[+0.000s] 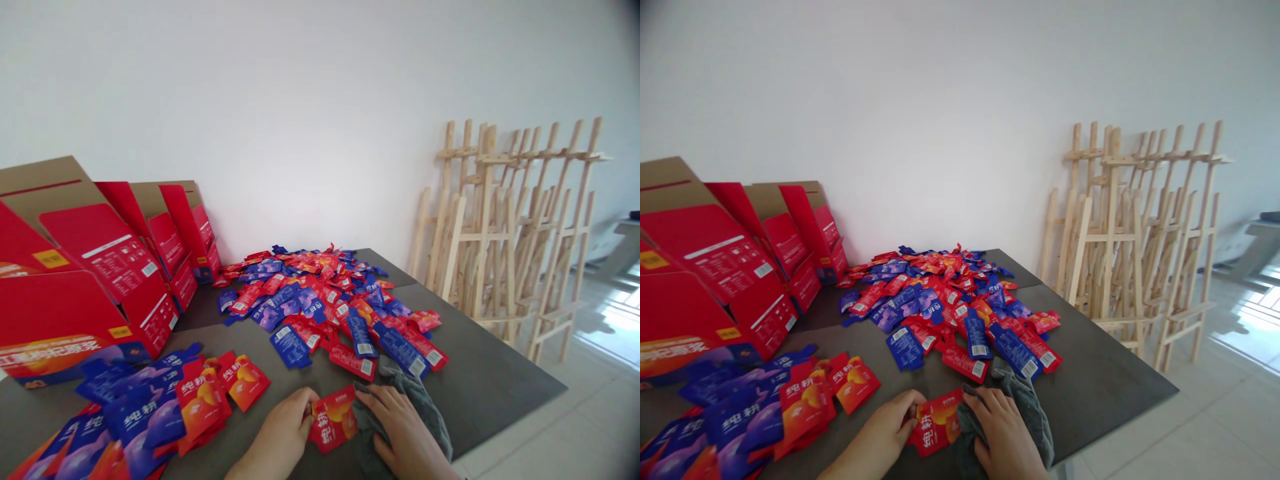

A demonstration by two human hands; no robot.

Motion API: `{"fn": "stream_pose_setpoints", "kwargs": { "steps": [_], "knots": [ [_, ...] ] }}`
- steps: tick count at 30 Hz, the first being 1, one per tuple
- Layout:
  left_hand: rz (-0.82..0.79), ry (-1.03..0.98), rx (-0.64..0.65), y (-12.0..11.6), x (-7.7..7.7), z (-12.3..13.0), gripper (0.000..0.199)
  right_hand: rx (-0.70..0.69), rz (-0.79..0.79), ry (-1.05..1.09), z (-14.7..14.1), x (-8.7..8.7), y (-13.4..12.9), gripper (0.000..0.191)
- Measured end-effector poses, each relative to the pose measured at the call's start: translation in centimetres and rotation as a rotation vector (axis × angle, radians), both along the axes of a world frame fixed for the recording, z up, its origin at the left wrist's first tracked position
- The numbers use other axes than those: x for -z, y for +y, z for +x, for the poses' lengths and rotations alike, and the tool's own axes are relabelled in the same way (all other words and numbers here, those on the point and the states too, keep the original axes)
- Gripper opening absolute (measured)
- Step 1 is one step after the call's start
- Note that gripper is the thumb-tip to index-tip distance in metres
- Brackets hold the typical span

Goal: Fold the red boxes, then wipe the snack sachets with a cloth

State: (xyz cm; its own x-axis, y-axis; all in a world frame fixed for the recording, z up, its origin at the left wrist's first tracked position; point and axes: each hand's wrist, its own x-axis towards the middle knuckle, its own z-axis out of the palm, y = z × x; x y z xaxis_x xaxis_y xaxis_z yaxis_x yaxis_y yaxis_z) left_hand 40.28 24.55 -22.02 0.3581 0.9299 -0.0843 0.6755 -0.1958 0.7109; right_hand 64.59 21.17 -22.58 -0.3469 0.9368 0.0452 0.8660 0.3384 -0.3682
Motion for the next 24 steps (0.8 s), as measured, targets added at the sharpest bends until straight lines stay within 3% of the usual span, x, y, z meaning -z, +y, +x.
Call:
{"fn": "stream_pose_setpoints", "kwargs": {
  "steps": [4,7,11,15,17,21,24],
  "knots": [
    [0.116,-0.033,-0.089,0.4,-0.5,-0.6,0.012,0.092,0.022,-0.002,0.3,0.4,0.2,0.063],
    [0.347,-0.007,-0.094,0.8,-0.8,-1.2,0.014,0.128,0.038,0.051,0.1,0.4,0.5,0.062],
    [0.669,0.098,0.203,1.1,-1.4,-1.6,0.02,0.193,0.051,0.202,0.3,0.4,0.8,0.061],
    [0.755,0.201,0.502,1.0,-1.8,-1.6,0.018,0.286,0.073,0.392,0.9,0.0,0.9,0.055],
    [0.78,0.216,0.547,0.8,-1.9,-1.7,0.018,0.302,0.085,0.457,1.2,-0.4,1.0,0.051],
    [0.874,0.254,0.434,0.3,-1.9,-2.0,0.019,0.331,0.108,0.523,1.9,-1.3,1.4,0.045],
    [0.862,0.333,0.499,0.2,-1.5,-1.8,0.013,0.249,0.117,0.466,1.4,-1.6,1.3,0.047]
  ]
}}
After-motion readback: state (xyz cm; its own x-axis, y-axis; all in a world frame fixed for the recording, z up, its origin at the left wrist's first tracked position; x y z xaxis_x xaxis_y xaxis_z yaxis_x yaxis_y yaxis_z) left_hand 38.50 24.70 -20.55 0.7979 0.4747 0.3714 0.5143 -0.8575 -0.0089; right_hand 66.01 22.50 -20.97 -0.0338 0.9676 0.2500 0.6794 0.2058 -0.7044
